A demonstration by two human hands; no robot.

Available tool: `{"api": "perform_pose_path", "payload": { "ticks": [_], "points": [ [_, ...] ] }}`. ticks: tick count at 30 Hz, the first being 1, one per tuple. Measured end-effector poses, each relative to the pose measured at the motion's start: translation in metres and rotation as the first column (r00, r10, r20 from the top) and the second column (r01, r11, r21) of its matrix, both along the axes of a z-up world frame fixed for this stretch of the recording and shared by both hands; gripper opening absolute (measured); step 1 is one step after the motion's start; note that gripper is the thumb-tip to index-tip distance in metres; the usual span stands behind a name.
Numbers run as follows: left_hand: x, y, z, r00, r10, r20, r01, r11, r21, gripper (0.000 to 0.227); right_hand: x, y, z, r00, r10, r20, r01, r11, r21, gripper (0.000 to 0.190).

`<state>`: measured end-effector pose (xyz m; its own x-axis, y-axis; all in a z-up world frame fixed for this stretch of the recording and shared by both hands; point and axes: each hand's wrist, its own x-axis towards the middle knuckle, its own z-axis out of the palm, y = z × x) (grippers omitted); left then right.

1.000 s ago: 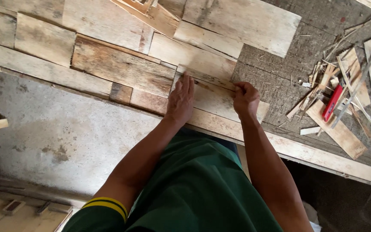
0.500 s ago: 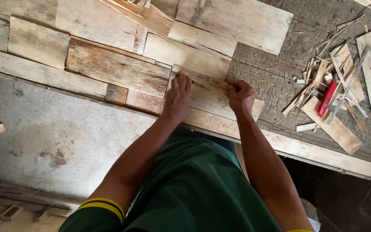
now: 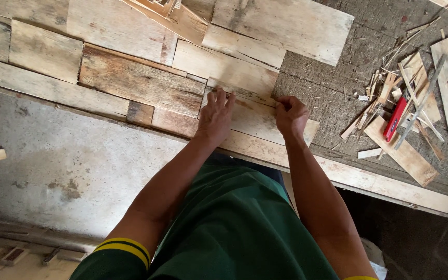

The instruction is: Fitting, aligning, and trimming thin wooden slats onto a larger wooden panel using a utility knife.

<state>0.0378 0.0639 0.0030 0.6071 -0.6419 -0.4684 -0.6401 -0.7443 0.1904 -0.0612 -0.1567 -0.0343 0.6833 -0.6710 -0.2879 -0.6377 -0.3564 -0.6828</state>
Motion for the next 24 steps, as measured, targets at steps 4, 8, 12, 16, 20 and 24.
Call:
{"api": "perform_pose_path", "payload": {
  "ticks": [4, 8, 12, 16, 20, 24],
  "points": [
    [-0.002, 0.002, -0.008, 1.0, -0.004, 0.01, 0.005, 0.999, -0.043, 0.095, -0.001, 0.0, 0.011, 0.999, -0.04, -0.001, 0.04, 0.995, 0.095, 0.016],
    [-0.002, -0.001, -0.008, 0.999, -0.013, 0.04, 0.015, 0.999, -0.051, 0.088, -0.012, -0.008, 0.013, 0.982, -0.137, 0.13, 0.113, 0.977, 0.179, 0.016],
    [-0.003, -0.001, -0.016, 0.998, -0.023, 0.053, 0.025, 0.999, -0.037, 0.084, -0.032, -0.017, -0.023, 0.98, -0.024, 0.198, 0.034, 0.998, -0.045, 0.02],
    [-0.002, -0.002, -0.022, 1.0, -0.006, -0.004, 0.006, 1.0, -0.023, 0.088, -0.041, 0.005, -0.037, 0.892, 0.379, -0.249, -0.45, 0.8, -0.397, 0.021],
    [-0.002, -0.001, -0.028, 1.0, -0.006, 0.021, 0.007, 0.999, -0.05, 0.086, -0.038, 0.036, -0.001, 0.863, 0.48, -0.155, -0.485, 0.706, -0.515, 0.044],
    [0.0, -0.002, -0.008, 0.999, -0.044, -0.005, 0.044, 0.999, -0.005, 0.09, -0.033, 0.049, 0.02, 0.865, 0.485, -0.125, -0.472, 0.705, -0.529, 0.051]
  ]
}}
